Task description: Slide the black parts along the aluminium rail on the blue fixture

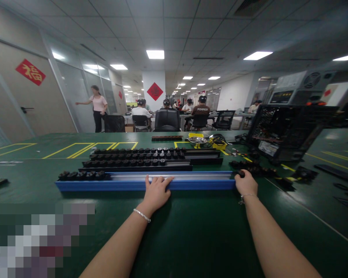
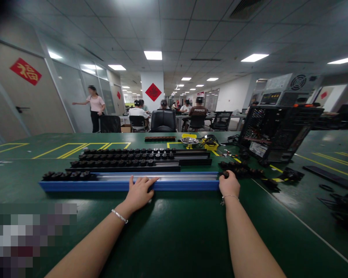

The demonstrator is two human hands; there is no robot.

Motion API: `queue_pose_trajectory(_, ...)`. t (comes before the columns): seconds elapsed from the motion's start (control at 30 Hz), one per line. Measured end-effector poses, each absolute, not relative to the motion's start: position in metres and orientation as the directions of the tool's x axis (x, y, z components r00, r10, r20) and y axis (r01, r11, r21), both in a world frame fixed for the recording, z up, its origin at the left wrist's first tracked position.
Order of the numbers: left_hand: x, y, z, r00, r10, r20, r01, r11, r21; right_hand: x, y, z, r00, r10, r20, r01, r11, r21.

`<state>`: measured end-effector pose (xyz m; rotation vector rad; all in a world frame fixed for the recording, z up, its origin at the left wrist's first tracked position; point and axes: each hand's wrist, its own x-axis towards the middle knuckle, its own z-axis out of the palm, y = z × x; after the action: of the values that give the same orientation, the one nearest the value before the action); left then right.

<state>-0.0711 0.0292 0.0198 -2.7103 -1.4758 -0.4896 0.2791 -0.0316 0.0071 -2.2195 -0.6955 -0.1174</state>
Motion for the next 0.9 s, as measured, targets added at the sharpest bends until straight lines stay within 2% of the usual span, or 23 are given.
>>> queue_pose_trajectory(0.23,-0.07,0.029,0.018,0.497,0.819,0.286,0.835,-0.541,0.101,0.281,-0.031,0.006,0.84,0.448,0.307,0.526,-0.527,-0.668)
queue_pose_trajectory(0.47,-0.07,0.027,0.022,0.489,0.831,0.265,0.836,-0.533,0.128,0.282,-0.031,0.004,0.843,0.439,0.311,0.524,-0.534,-0.664)
queue_pose_trajectory(0.9,-0.071,0.029,0.017,0.502,0.807,0.311,0.808,-0.566,0.165,0.311,-0.034,-0.015,0.909,0.384,0.162,0.359,-0.524,-0.772)
